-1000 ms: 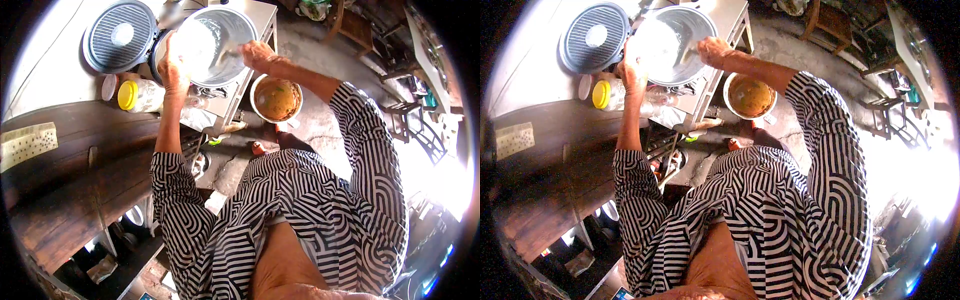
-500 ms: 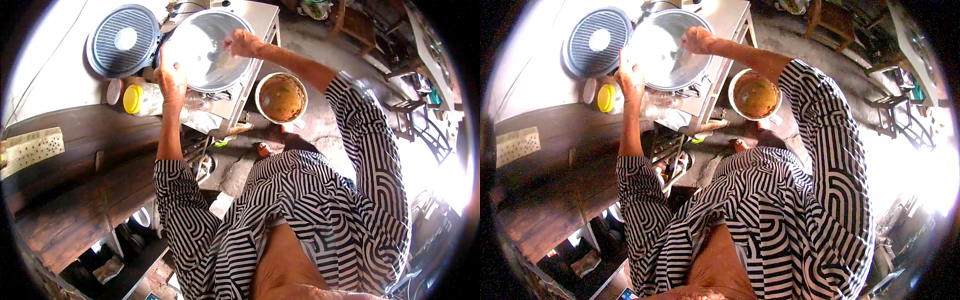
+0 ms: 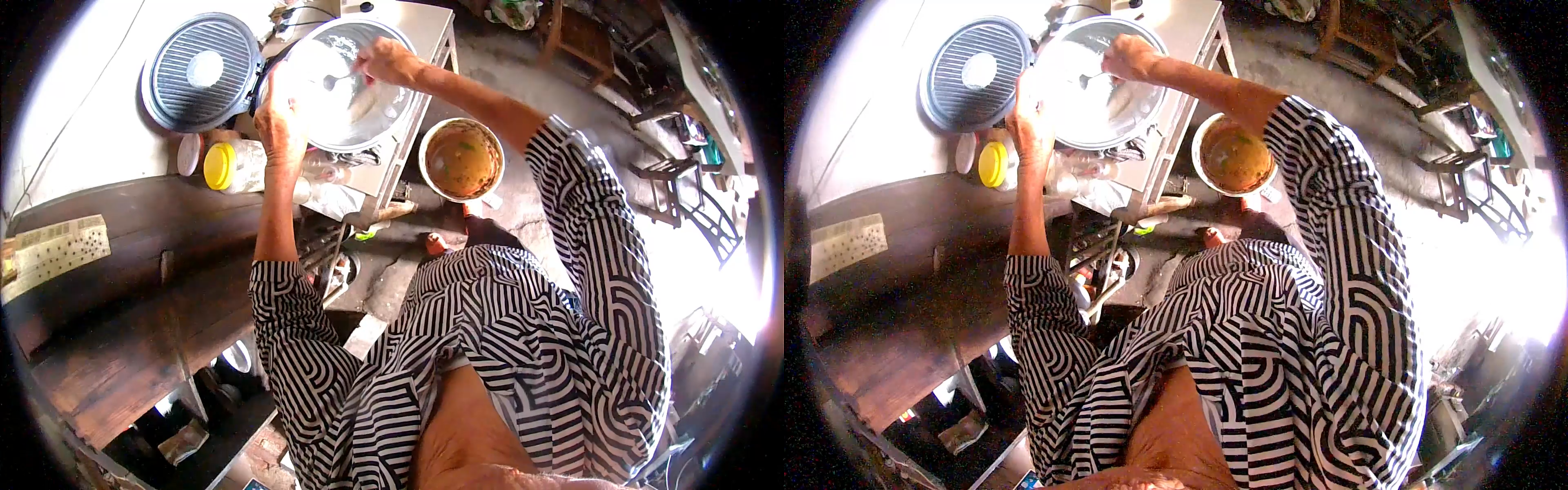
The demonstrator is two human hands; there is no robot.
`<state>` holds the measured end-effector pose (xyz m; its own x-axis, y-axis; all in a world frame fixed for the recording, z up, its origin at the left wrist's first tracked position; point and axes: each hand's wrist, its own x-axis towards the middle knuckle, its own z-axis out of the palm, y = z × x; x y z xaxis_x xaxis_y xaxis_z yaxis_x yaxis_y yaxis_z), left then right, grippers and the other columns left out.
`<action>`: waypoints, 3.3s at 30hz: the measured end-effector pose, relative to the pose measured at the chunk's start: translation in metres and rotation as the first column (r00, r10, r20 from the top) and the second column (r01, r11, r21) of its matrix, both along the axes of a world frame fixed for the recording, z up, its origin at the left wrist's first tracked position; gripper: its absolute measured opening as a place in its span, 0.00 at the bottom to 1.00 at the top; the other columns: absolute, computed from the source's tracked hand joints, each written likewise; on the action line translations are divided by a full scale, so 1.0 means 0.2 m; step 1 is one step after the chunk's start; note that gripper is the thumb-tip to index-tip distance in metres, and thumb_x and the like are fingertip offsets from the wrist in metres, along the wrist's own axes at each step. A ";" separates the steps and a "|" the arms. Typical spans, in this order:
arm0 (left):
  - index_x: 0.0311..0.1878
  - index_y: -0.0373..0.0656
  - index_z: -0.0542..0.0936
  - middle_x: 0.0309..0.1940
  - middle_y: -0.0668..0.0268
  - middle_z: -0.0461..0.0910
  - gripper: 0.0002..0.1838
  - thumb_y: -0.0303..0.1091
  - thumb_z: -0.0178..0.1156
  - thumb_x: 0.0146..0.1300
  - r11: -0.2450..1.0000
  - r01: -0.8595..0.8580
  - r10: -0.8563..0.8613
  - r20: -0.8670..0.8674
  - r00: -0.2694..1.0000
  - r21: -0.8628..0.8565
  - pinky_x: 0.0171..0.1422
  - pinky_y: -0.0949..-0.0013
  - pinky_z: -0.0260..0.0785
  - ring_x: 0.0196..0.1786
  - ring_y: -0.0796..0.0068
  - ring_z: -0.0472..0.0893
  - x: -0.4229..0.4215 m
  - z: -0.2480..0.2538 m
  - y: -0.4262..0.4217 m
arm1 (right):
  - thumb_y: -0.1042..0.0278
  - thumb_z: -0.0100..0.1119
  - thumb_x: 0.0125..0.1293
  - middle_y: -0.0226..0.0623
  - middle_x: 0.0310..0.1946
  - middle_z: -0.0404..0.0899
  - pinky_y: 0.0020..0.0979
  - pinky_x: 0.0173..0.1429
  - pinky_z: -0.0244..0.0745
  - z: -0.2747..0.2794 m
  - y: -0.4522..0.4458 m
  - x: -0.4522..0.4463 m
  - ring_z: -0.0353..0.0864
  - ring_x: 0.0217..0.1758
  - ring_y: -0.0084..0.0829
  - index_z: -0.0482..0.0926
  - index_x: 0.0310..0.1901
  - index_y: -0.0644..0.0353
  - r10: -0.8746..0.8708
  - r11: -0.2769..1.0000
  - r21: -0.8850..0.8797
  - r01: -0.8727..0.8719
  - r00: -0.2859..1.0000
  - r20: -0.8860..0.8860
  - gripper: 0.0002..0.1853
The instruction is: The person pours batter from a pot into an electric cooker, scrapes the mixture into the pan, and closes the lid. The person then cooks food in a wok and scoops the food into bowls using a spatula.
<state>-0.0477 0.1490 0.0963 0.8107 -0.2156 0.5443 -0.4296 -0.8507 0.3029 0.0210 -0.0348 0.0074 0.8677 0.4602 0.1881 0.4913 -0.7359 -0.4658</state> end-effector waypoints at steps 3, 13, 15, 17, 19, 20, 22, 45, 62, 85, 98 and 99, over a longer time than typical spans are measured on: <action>0.53 0.43 0.64 0.32 0.47 0.76 0.23 0.22 0.50 0.50 0.999 0.026 -0.027 0.041 0.999 0.029 0.38 0.59 0.69 0.34 0.51 0.78 -0.01 0.01 -0.01 | 0.69 0.55 0.51 0.29 0.29 0.80 0.26 0.38 0.75 0.11 0.00 0.02 0.79 0.33 0.25 0.80 0.35 0.54 0.124 0.977 -0.184 -0.112 0.991 0.052 0.09; 0.52 0.43 0.65 0.37 0.48 0.75 0.23 0.19 0.49 0.50 0.999 0.053 -0.052 0.026 0.998 -0.011 0.41 0.60 0.69 0.39 0.53 0.77 0.01 0.04 -0.05 | 0.52 0.59 0.48 0.32 0.27 0.80 0.31 0.28 0.76 0.23 0.06 -0.05 0.80 0.29 0.31 0.81 0.32 0.55 0.032 0.988 0.149 -0.038 0.999 0.042 0.16; 0.52 0.43 0.65 0.37 0.48 0.75 0.23 0.19 0.49 0.50 0.999 0.050 -0.050 0.025 0.998 0.007 0.41 0.59 0.69 0.39 0.53 0.77 0.02 0.05 -0.07 | 0.56 0.59 0.49 0.33 0.27 0.80 0.30 0.29 0.76 0.26 0.08 -0.03 0.80 0.31 0.31 0.81 0.32 0.55 0.057 0.907 0.418 0.044 0.973 -0.224 0.13; 0.52 0.43 0.65 0.37 0.48 0.75 0.23 0.19 0.49 0.49 0.998 0.054 -0.056 0.063 0.996 0.031 0.41 0.60 0.69 0.39 0.53 0.77 0.02 0.05 -0.07 | 0.57 0.59 0.49 0.32 0.27 0.80 0.31 0.29 0.76 0.15 0.04 0.02 0.80 0.31 0.30 0.81 0.32 0.55 -0.002 0.987 0.159 0.001 1.000 0.005 0.12; 0.52 0.43 0.65 0.37 0.48 0.75 0.23 0.19 0.49 0.49 0.999 0.035 -0.035 0.006 0.999 -0.002 0.40 0.59 0.69 0.38 0.52 0.77 0.01 0.07 -0.07 | 0.60 0.59 0.49 0.30 0.26 0.79 0.30 0.29 0.76 0.06 -0.02 0.03 0.79 0.31 0.29 0.81 0.32 0.54 -0.008 0.988 -0.148 0.041 0.976 0.216 0.10; 0.52 0.43 0.65 0.36 0.48 0.75 0.23 0.19 0.49 0.49 0.999 0.021 -0.023 -0.054 0.998 -0.032 0.39 0.59 0.69 0.38 0.52 0.77 0.01 0.08 -0.07 | 0.61 0.59 0.49 0.29 0.25 0.78 0.29 0.28 0.75 0.01 -0.05 0.03 0.79 0.31 0.29 0.80 0.32 0.54 -0.027 0.982 -0.181 0.061 0.982 0.186 0.09; 0.52 0.43 0.65 0.35 0.48 0.76 0.23 0.19 0.49 0.49 0.999 0.041 -0.041 0.007 0.999 -0.020 0.38 0.60 0.69 0.36 0.52 0.78 0.05 0.05 -0.06 | 0.62 0.59 0.49 0.28 0.24 0.78 0.28 0.28 0.75 -0.11 -0.10 0.05 0.78 0.30 0.28 0.80 0.32 0.52 -0.091 0.950 -0.266 0.162 0.962 0.259 0.08; 0.50 0.45 0.69 0.35 0.52 0.77 0.24 0.20 0.53 0.46 0.968 -0.142 0.124 -0.100 0.987 -0.205 0.41 0.65 0.68 0.38 0.63 0.78 0.28 0.00 0.00 | 0.70 0.50 0.53 0.44 0.29 0.78 0.34 0.41 0.73 0.09 0.11 0.17 0.78 0.34 0.41 0.79 0.34 0.59 -0.010 0.907 0.415 0.073 0.988 -0.152 0.09; 0.53 0.46 0.66 0.37 0.50 0.76 0.26 0.19 0.50 0.48 0.985 -0.160 0.151 -0.132 0.980 -0.059 0.42 0.61 0.67 0.40 0.52 0.77 0.43 -0.03 0.23 | 0.58 0.57 0.52 0.41 0.35 0.77 0.34 0.40 0.74 -0.21 0.22 0.37 0.78 0.38 0.37 0.79 0.33 0.61 -0.145 0.973 0.126 0.196 0.933 -0.331 0.15; 0.55 0.47 0.64 0.45 0.50 0.71 0.26 0.21 0.50 0.50 0.957 -0.256 0.248 0.077 0.966 0.136 0.45 0.59 0.68 0.45 0.52 0.74 0.40 0.13 0.60 | 0.74 0.43 0.53 0.45 0.34 0.73 0.37 0.37 0.73 -0.11 0.60 0.14 0.76 0.34 0.41 0.66 0.48 0.63 0.112 0.994 -0.007 -0.112 0.986 0.122 0.18; 0.55 0.50 0.65 0.48 0.46 0.68 0.25 0.24 0.51 0.50 0.915 -0.346 0.334 0.092 0.938 0.208 0.40 0.57 0.71 0.40 0.48 0.75 0.40 0.13 0.69 | 0.77 0.48 0.47 0.45 0.34 0.72 0.38 0.36 0.73 -0.08 0.63 0.05 0.76 0.32 0.43 0.64 0.49 0.59 0.138 0.987 0.074 -0.142 0.989 0.056 0.23; 0.55 0.50 0.65 0.48 0.45 0.68 0.25 0.24 0.51 0.50 0.913 -0.349 0.331 0.115 0.937 0.212 0.41 0.57 0.70 0.41 0.48 0.75 0.40 0.13 0.70 | 0.77 0.48 0.47 0.45 0.34 0.71 0.38 0.35 0.73 -0.07 0.62 0.06 0.76 0.32 0.43 0.63 0.49 0.59 0.122 0.988 0.088 -0.126 0.991 0.047 0.23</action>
